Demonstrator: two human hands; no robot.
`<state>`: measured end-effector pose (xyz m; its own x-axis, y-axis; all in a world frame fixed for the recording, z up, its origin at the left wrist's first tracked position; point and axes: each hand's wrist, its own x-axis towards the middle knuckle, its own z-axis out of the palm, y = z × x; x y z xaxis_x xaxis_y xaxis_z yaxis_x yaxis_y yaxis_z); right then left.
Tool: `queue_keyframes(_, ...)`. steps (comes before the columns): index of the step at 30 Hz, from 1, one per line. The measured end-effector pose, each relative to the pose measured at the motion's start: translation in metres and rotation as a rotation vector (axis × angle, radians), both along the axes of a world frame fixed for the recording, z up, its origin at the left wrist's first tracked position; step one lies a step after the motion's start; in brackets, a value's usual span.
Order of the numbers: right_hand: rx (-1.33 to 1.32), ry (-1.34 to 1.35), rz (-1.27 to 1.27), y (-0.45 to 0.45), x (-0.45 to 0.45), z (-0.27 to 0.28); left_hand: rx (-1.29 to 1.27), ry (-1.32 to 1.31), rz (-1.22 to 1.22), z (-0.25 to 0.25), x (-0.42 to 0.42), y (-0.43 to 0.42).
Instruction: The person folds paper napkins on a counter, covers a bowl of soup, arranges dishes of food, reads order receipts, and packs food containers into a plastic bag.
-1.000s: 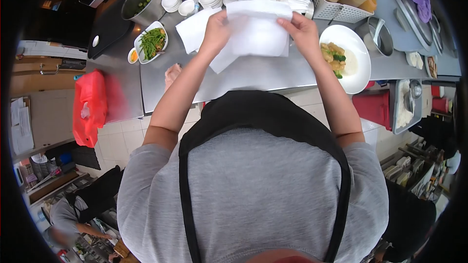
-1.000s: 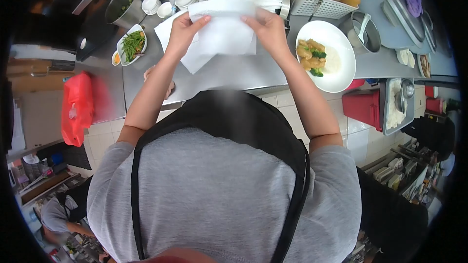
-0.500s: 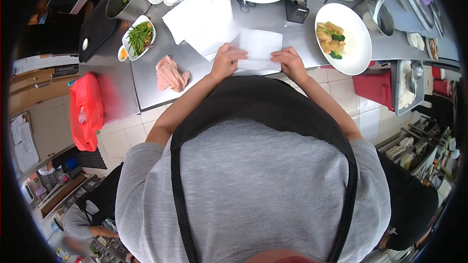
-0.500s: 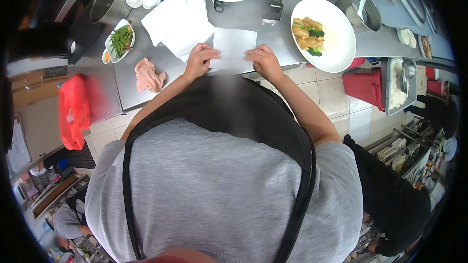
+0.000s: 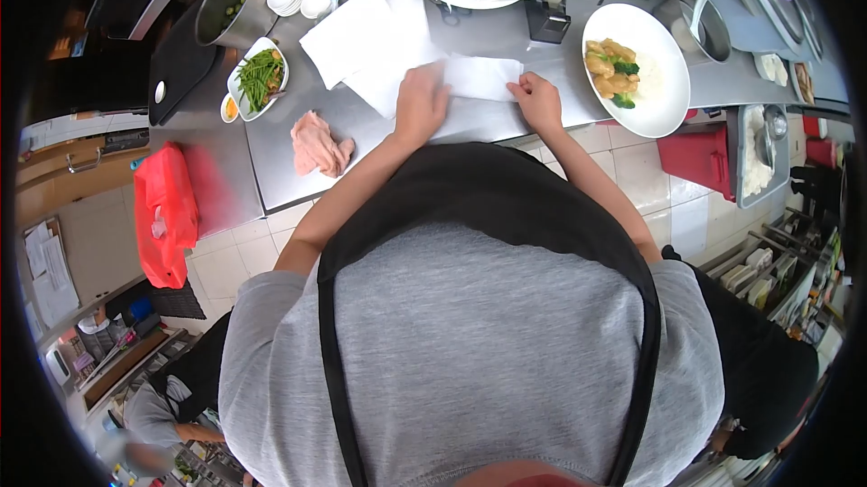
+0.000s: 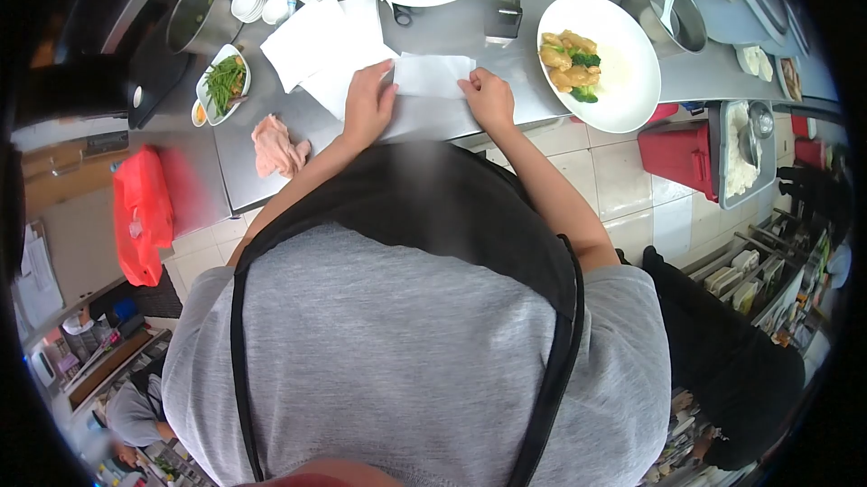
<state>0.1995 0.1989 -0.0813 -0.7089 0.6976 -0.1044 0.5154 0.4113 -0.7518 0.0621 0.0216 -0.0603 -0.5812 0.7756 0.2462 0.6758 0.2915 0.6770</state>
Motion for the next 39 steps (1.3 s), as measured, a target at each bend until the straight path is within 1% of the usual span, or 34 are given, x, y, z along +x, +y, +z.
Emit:
queue_keyframes(1, 0.000, 0.001, -0.004, 0.000, 0.000, 0.000, 0.033, 0.356, -0.142, 0.006, 0.002, 0.000)
queue_keyframes(2, 0.009, 0.013, -0.003, 0.000, 0.000, -0.001, 0.033, 0.356, -0.144, 0.005, 0.002, 0.001)
queue_keyframes(4, 0.018, 0.025, -0.001, -0.001, 0.001, 0.000, -0.078, 0.434, -0.428, -0.001, 0.003, 0.004)
queue_keyframes(5, 0.004, -0.010, 0.004, -0.001, 0.001, 0.000, -0.077, 0.436, -0.429, -0.006, 0.003, 0.003)
queue_keyframes(7, -0.008, -0.046, 0.001, -0.001, 0.002, 0.002, -0.187, 0.497, -0.464, -0.016, 0.002, 0.002)
queue_keyframes(9, 0.133, 0.024, 0.019, -0.005, 0.003, 0.006, -0.189, 0.498, -0.465, -0.023, 0.003, 0.000)
queue_keyframes(10, 0.132, 0.024, 0.016, -0.009, 0.003, 0.009, -0.192, 0.500, -0.462, -0.023, 0.002, 0.000)
queue_keyframes(12, 0.756, 0.252, 0.317, -0.020, 0.003, 0.015, -0.213, 0.471, -0.456, -0.025, 0.004, -0.001)
queue_keyframes(13, 0.798, 0.175, 0.533, -0.026, 0.003, 0.002, -0.233, 0.442, -0.451, -0.025, 0.005, -0.002)
queue_keyframes(14, 0.795, 0.138, 0.701, -0.032, 0.005, -0.011, -0.233, 0.439, -0.459, -0.026, 0.006, -0.002)
queue_keyframes(16, 0.663, 0.081, 0.701, -0.045, 0.011, -0.015, -0.302, 0.458, -0.459, -0.026, 0.004, -0.002)
queue_keyframes(17, 0.663, 0.078, 0.698, -0.043, 0.015, -0.015, -0.301, 0.458, -0.462, -0.026, 0.002, -0.003)
queue_keyframes(19, 0.695, -0.132, 0.731, -0.036, 0.027, -0.008, -0.320, 0.448, -0.470, -0.020, 0.002, -0.009)
queue_keyframes(20, 0.695, -0.133, 0.728, -0.033, 0.033, -0.007, -0.319, 0.448, -0.473, -0.019, 0.000, -0.012)
queue_keyframes(22, 0.700, -0.061, 0.687, -0.025, 0.045, -0.004, -0.386, 0.475, -0.458, -0.019, -0.004, -0.020)
queue_keyframes(26, 0.810, -0.014, 0.612, -0.011, 0.055, 0.001, -0.365, 0.530, -0.427, -0.019, -0.008, -0.028)
queue_keyframes(28, 0.837, 0.026, 0.520, -0.004, 0.053, 0.008, -0.306, 0.518, -0.413, -0.021, -0.007, -0.027)
queue_keyframes(29, 0.789, 0.147, 0.512, -0.004, 0.045, 0.010, -0.298, 0.531, -0.410, -0.021, -0.006, -0.027)
queue_keyframes(30, 0.745, 0.267, 0.502, -0.006, 0.032, 0.015, -0.302, 0.487, -0.399, -0.020, -0.004, -0.026)
queue_keyframes(32, 0.778, 0.313, 0.638, -0.012, 0.011, 0.019, -0.269, 0.406, -0.360, -0.008, -0.002, -0.017)
queue_keyframes(34, 0.843, 0.263, 0.750, -0.007, -0.010, -0.010, -0.129, 0.367, -0.380, 0.008, -0.001, -0.002)
queue_keyframes(36, 0.756, 0.305, 0.708, -0.008, -0.012, -0.004, -0.075, 0.446, -0.353, 0.011, -0.001, 0.006)
queue_keyframes(37, 0.669, 0.282, 0.664, -0.010, -0.013, -0.002, -0.067, 0.450, -0.321, 0.006, -0.003, 0.008)
queue_keyframes(38, 0.682, 0.290, 0.662, -0.009, -0.012, 0.000, -0.060, 0.463, -0.318, 0.002, -0.009, 0.010)
queue_keyframes(39, 0.487, 0.287, 0.598, -0.008, -0.012, 0.003, -0.068, 0.448, -0.322, 0.003, -0.014, 0.011)
